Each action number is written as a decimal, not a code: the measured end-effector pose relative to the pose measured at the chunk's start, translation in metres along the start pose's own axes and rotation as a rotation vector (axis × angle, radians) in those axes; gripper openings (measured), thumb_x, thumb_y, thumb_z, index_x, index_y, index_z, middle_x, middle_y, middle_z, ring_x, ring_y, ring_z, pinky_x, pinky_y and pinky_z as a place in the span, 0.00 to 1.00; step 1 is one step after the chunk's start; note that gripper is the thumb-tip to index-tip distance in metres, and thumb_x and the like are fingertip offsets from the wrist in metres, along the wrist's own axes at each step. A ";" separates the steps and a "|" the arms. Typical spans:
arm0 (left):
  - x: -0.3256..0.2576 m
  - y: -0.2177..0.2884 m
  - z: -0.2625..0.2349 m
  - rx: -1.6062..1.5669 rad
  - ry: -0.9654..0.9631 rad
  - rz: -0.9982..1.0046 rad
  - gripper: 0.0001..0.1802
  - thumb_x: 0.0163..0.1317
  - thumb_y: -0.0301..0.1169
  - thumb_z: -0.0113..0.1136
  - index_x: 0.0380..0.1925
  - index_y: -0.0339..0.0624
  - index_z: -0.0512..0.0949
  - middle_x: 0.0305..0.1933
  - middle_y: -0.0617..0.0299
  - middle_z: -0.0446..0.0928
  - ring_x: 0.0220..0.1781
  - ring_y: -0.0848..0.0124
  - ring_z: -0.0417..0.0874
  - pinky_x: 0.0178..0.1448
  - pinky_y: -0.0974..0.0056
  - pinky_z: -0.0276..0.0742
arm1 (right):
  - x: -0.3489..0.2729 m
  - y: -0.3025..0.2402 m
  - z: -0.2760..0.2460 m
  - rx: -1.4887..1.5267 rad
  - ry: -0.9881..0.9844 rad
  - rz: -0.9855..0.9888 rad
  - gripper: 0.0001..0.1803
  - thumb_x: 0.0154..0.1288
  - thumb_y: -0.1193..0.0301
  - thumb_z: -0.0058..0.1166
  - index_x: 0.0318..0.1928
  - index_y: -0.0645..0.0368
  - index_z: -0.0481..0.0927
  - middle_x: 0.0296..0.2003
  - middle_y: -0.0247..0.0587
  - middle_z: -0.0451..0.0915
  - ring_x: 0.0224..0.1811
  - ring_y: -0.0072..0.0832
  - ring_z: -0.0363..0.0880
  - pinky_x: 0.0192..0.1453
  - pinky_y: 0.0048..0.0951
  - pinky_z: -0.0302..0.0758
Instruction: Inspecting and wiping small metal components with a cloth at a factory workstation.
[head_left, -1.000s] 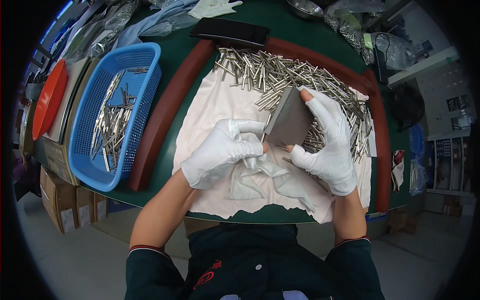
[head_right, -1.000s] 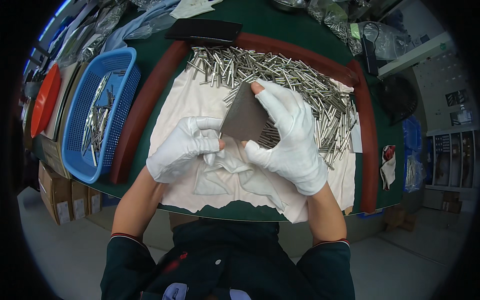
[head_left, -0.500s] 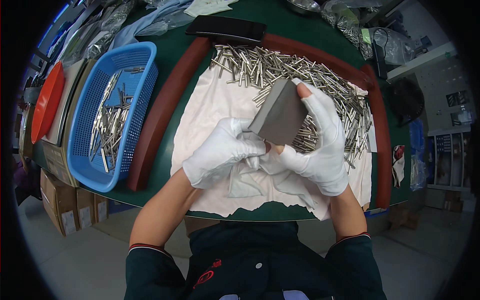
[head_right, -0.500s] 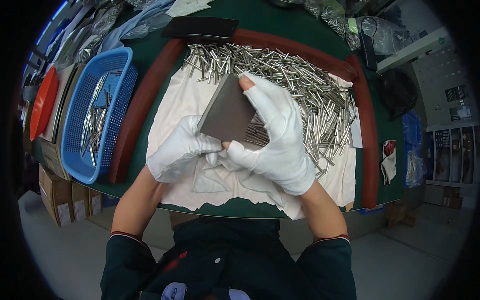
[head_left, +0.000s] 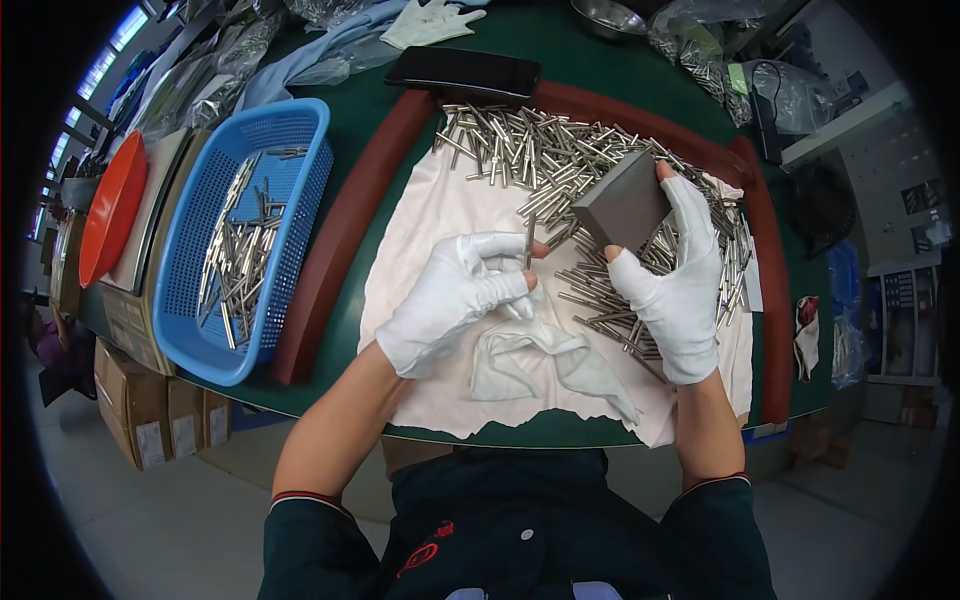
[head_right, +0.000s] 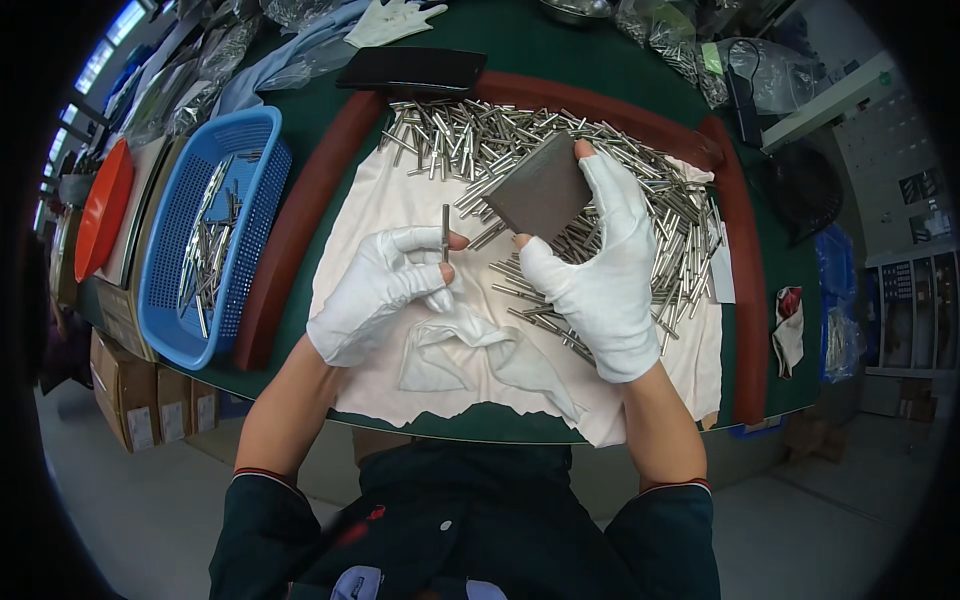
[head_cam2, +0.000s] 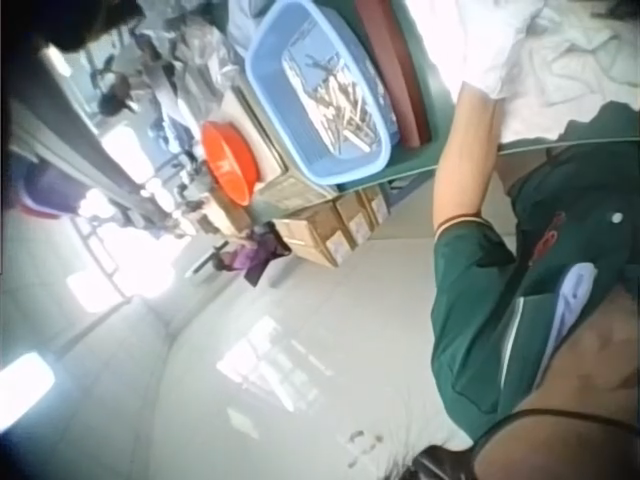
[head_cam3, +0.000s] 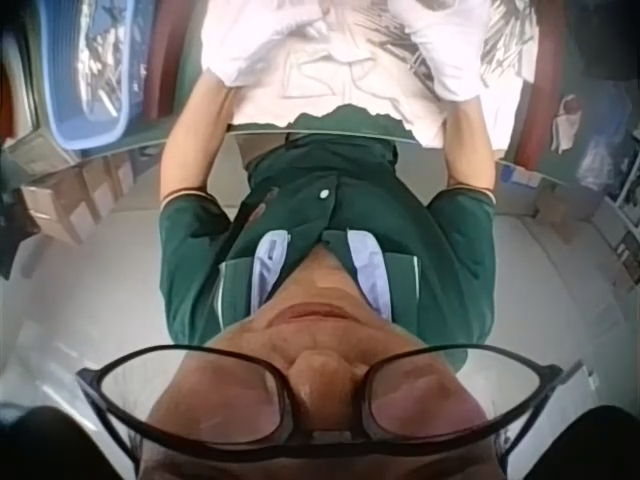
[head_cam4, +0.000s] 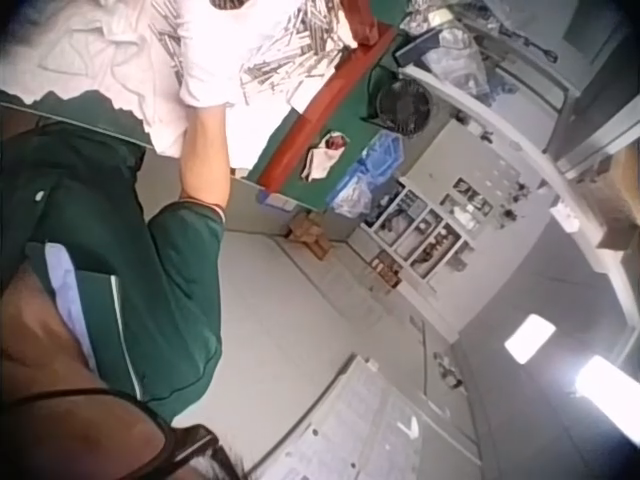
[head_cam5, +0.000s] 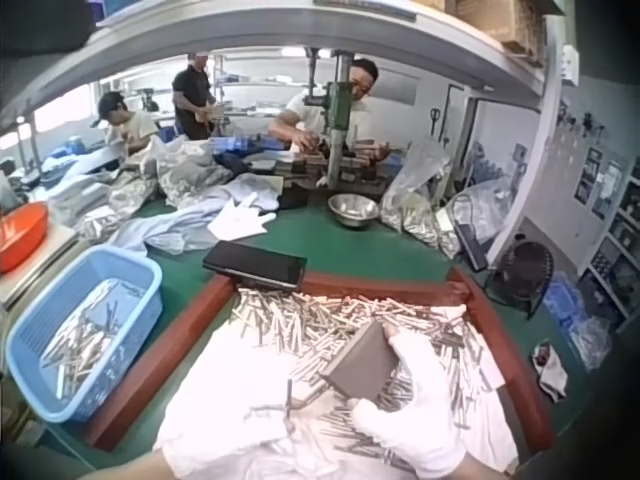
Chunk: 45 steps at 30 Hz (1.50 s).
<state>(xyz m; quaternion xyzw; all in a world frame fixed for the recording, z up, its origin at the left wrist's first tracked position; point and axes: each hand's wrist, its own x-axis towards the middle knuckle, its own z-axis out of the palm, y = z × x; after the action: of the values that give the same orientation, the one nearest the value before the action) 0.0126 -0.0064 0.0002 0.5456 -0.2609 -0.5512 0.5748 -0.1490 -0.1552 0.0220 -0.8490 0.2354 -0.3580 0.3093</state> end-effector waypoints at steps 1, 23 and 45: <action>0.000 0.001 0.000 -0.001 0.002 0.000 0.18 0.61 0.24 0.61 0.52 0.33 0.76 0.35 0.64 0.79 0.34 0.81 0.80 0.39 0.74 0.79 | 0.000 0.000 0.000 -0.007 0.000 -0.001 0.40 0.46 0.73 0.65 0.63 0.64 0.68 0.60 0.46 0.70 0.63 0.35 0.69 0.69 0.33 0.62; 0.002 -0.004 -0.001 -0.068 -0.029 -0.011 0.18 0.63 0.25 0.60 0.51 0.28 0.75 0.35 0.60 0.79 0.34 0.77 0.82 0.40 0.73 0.80 | 0.000 0.002 -0.001 -0.020 -0.016 0.027 0.40 0.45 0.73 0.64 0.64 0.62 0.68 0.60 0.45 0.70 0.63 0.34 0.69 0.69 0.33 0.61; 0.002 -0.005 -0.003 -0.054 -0.044 0.000 0.18 0.66 0.25 0.52 0.54 0.29 0.74 0.34 0.57 0.81 0.31 0.77 0.82 0.39 0.72 0.78 | 0.000 0.004 0.000 -0.010 -0.036 0.051 0.40 0.44 0.75 0.63 0.63 0.65 0.68 0.60 0.45 0.70 0.62 0.33 0.69 0.69 0.32 0.63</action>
<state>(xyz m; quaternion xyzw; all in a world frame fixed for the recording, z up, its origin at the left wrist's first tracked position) 0.0141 -0.0060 -0.0057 0.5175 -0.2585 -0.5698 0.5837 -0.1497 -0.1579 0.0196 -0.8505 0.2530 -0.3337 0.3182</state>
